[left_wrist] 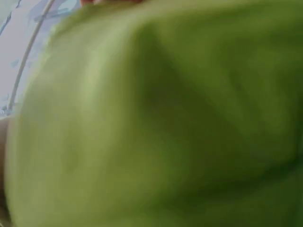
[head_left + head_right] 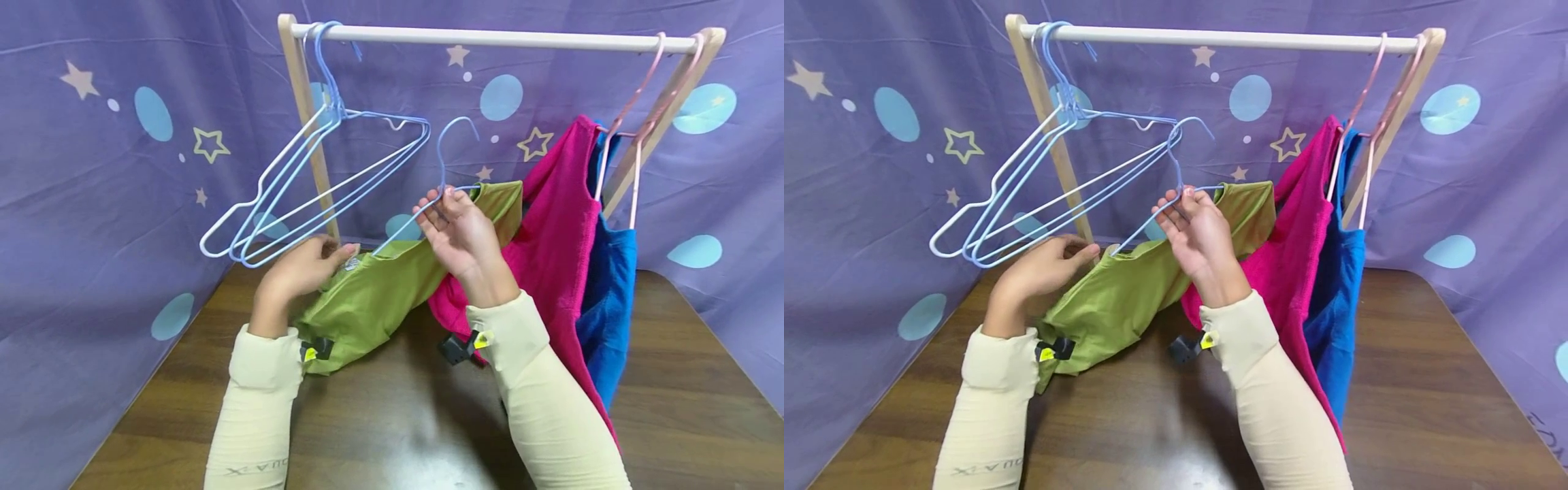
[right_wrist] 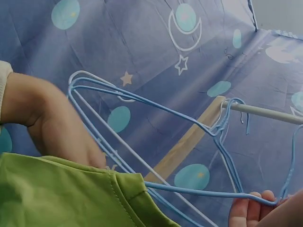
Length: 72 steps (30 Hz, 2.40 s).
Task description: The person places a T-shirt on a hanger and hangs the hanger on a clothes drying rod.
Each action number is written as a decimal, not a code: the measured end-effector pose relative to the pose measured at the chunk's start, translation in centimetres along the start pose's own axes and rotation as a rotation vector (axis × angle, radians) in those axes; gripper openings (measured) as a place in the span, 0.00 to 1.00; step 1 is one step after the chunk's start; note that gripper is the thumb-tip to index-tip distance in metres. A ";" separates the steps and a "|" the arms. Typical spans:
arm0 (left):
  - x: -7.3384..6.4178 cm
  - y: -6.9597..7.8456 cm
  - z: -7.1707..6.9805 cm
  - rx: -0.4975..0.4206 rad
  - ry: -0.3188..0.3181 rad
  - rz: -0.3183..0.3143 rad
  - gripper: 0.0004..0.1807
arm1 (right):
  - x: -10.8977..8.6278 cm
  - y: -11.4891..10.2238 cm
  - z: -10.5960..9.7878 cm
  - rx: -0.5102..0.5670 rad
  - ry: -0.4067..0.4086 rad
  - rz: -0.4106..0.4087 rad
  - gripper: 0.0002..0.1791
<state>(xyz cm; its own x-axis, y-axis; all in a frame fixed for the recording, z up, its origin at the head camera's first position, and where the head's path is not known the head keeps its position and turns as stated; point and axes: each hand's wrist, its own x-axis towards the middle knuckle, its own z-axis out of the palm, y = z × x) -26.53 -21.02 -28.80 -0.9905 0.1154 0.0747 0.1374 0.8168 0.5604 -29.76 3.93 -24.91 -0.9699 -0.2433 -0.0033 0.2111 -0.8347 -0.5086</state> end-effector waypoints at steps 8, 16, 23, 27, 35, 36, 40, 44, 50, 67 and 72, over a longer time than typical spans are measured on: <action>1.4 -1.8 0.5 0.035 0.141 -0.131 0.29 | 0.0 -1.6 1.7 -0.066 -0.041 -0.006 0.13; 3.6 -4.6 2.7 0.020 0.316 -0.133 0.35 | 0.7 -3.4 2.9 -0.098 -0.076 0.015 0.11; 5.4 -6.2 4.7 -0.143 0.467 0.012 0.29 | 1.2 -4.9 4.2 -0.126 -0.059 0.016 0.13; 6.0 -6.5 5.4 -0.155 0.468 0.027 0.27 | 1.3 -5.8 5.0 -0.181 -0.039 0.031 0.14; 6.3 -6.5 6.2 -0.161 0.460 0.033 0.22 | 1.4 -8.3 6.6 -0.264 0.037 0.064 0.13; 6.3 -6.5 6.4 -0.157 0.455 0.031 0.20 | 1.4 -8.7 6.7 -0.277 0.045 0.068 0.13; 6.5 -6.5 6.8 -0.148 0.450 0.028 0.17 | 1.5 -10.1 6.8 -0.328 0.074 0.090 0.14; 6.7 -6.6 7.1 -0.146 0.486 0.035 0.14 | 1.7 -11.6 6.9 -0.335 0.129 0.117 0.12; 6.7 -6.5 7.1 -0.166 0.519 0.017 0.13 | 2.5 -13.3 6.6 -0.327 0.243 0.162 0.08; 6.5 -6.3 7.0 -0.156 0.563 0.026 0.12 | 2.7 -18.0 5.7 -0.273 0.390 0.223 0.10; 6.4 -6.2 7.0 -0.161 0.560 0.018 0.12 | 2.5 -19.6 5.4 -0.333 0.389 0.236 0.16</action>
<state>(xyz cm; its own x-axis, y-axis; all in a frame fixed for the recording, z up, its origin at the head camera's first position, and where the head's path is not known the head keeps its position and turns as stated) -33.66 -21.35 -37.56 -0.8450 -0.2239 0.4856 0.1952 0.7162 0.6700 -35.63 17.01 -10.36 -0.8876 -0.1513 -0.4351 0.4390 -0.5638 -0.6996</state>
